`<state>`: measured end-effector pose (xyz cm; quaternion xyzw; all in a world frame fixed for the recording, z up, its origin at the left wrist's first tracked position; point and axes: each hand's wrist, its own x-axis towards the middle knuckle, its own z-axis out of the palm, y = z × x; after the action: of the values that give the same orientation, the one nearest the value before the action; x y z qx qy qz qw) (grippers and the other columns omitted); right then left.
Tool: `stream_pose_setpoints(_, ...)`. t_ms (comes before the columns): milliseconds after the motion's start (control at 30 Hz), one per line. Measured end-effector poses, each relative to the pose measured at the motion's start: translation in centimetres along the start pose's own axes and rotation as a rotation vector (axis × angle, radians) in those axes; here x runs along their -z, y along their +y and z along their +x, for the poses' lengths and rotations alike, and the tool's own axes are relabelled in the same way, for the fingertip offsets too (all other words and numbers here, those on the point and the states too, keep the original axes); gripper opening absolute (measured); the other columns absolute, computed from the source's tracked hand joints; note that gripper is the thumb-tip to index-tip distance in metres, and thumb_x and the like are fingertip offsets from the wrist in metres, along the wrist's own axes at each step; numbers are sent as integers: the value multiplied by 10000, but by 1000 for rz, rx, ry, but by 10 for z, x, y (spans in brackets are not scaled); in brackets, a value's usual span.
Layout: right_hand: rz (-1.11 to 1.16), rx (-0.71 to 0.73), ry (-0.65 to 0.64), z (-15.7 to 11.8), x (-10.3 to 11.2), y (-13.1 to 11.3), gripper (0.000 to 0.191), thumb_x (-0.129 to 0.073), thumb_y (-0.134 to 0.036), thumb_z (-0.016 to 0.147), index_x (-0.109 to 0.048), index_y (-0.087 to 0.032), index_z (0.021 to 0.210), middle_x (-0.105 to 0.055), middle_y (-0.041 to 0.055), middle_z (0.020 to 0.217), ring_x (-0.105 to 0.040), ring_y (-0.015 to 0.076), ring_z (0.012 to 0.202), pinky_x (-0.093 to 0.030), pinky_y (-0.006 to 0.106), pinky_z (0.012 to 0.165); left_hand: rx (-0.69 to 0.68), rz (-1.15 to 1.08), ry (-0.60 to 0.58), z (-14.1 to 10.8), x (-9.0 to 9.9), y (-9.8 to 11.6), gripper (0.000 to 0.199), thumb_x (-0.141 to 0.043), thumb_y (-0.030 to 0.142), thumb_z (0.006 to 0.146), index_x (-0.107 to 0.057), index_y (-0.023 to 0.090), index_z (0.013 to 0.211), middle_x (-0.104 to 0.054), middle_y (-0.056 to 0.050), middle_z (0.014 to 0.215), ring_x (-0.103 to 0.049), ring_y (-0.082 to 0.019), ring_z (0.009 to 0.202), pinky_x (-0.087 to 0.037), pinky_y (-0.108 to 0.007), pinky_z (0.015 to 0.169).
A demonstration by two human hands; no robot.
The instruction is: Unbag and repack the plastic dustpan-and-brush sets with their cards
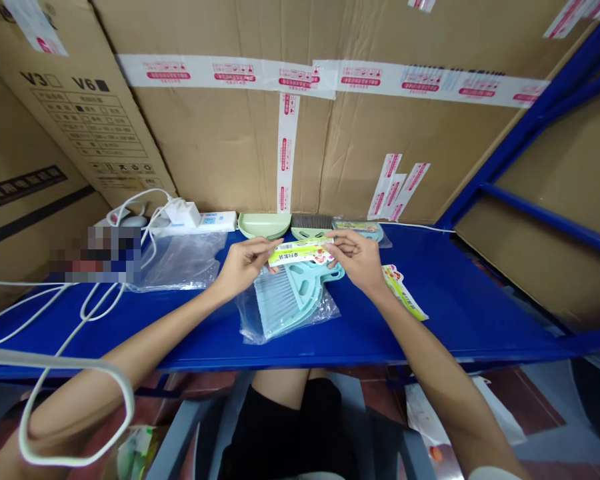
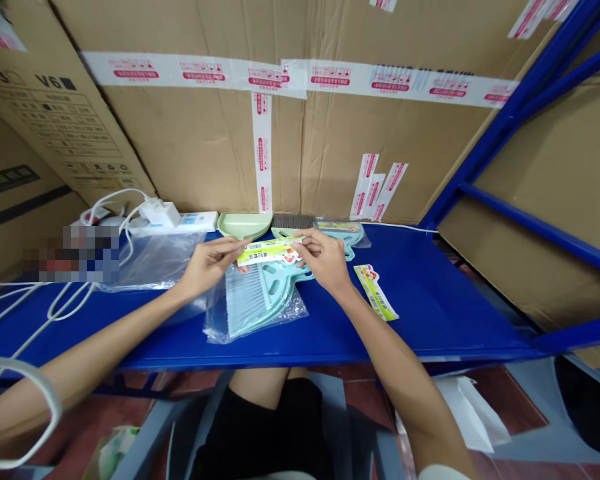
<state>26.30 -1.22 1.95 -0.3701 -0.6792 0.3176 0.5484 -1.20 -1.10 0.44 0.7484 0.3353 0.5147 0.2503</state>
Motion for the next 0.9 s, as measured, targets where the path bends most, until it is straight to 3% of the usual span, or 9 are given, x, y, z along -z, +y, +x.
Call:
stream_pose_setpoints(167, -32, 4, 1, 3, -1, -1, 300, -791, -471, 888, -747, -214, 1038, -737, 9, 799, -744, 178, 637, -612, 298, 557, -4, -39, -1, -3, -3, 1, 276, -644, 306, 1007, -836, 180, 1159, -740, -48, 728, -713, -160, 647, -616, -292, 668)
stream_pose_setpoints(267, -30, 6, 7, 8, 20, -13, 324, -837, -489, 834, -735, -206, 956, -748, 22, 821, -729, 176, 672, -621, 314, 598, 28, -144, -48, -5, -4, 3, 295, -616, 271, 1005, -820, 197, 1206, -772, -62, 858, -705, -138, 585, -623, -287, 592)
stream_pose_setpoints(400, -103, -170, -128, 12, 98, -32, 407, -916, -469, 734, -725, -222, 995, -755, 26, 805, -686, 171, 636, -568, 305, 557, 44, -189, -36, -5, -1, 1, 328, -570, 221, 992, -817, 213, 1208, -785, -101, 1089, -704, -115, 588, -630, -279, 562)
stream_pose_setpoints(500, -297, -384, -336, 17, 162, -36, 426, -886, -519, 749, -715, -203, 977, -740, 41, 743, -623, 157, 568, -474, 291, 497, 38, -143, -35, -4, 0, -5, 312, -588, 175, 952, -842, 203, 1131, -785, -96, 1037, -690, -103, 576, -622, -258, 561)
stream_pose_setpoints(567, -435, -499, -553, 24, 188, -31, 431, -838, -574, 767, -695, -186, 890, -748, 56, 751, -624, 160, 593, -452, 291, 525, 35, -122, -45, -5, 0, -10, 298, -598, 152, 925, -854, 201, 1071, -778, -94, 1028, -696, -107, 586, -624, -256, 561)
stream_pose_setpoints(667, -605, -580, -846, 37, 193, -18, 410, -777, -577, 776, -661, -186, 827, -738, 36, 716, -623, 162, 612, -426, 283, 564, 42, -85, -85, -7, -2, -15, 300, -590, 140, 908, -858, 207, 1025, -766, -93, 1067, -713, -113, 615, -625, -254, 563)
stream_pose_setpoints(767, -810, -497, -1006, 49, 175, -4, 264, -762, -438, 756, -658, -198, 786, -704, 9, 648, -627, 168, 619, -405, 280, 600, 52, -42, -110, -7, -2, -16, 312, -571, 141, 913, -856, 208, 1017, -759, -92, 1100, -721, -116, 633, -622, -252, 573)
stream_pose_setpoints(833, -966, -411, -1014, 53, 165, 2, 137, -741, -331, 756, -680, -211, 782, -725, 14, 693, -653, 184, 670, -399, 285, 623, 44, -19, -103, -7, 0, -15, 312, -564, 139, 916, -854, 206, 1009, -759, -90, 1102, -717, -114, 633, -618, -251, 582)
stream_pose_setpoints(900, -1105, -335, -904, 50, 163, 5, 111, -728, -293, 775, -730, -240, 872, -781, 32, 874, -697, 217, 799, -412, 293, 653, 29, 3, -102, -6, 1, -14, 310, -563, 134, 915, -852, 206, 999, -760, -87, 1096, -715, -114, 637, -612, -248, 584)
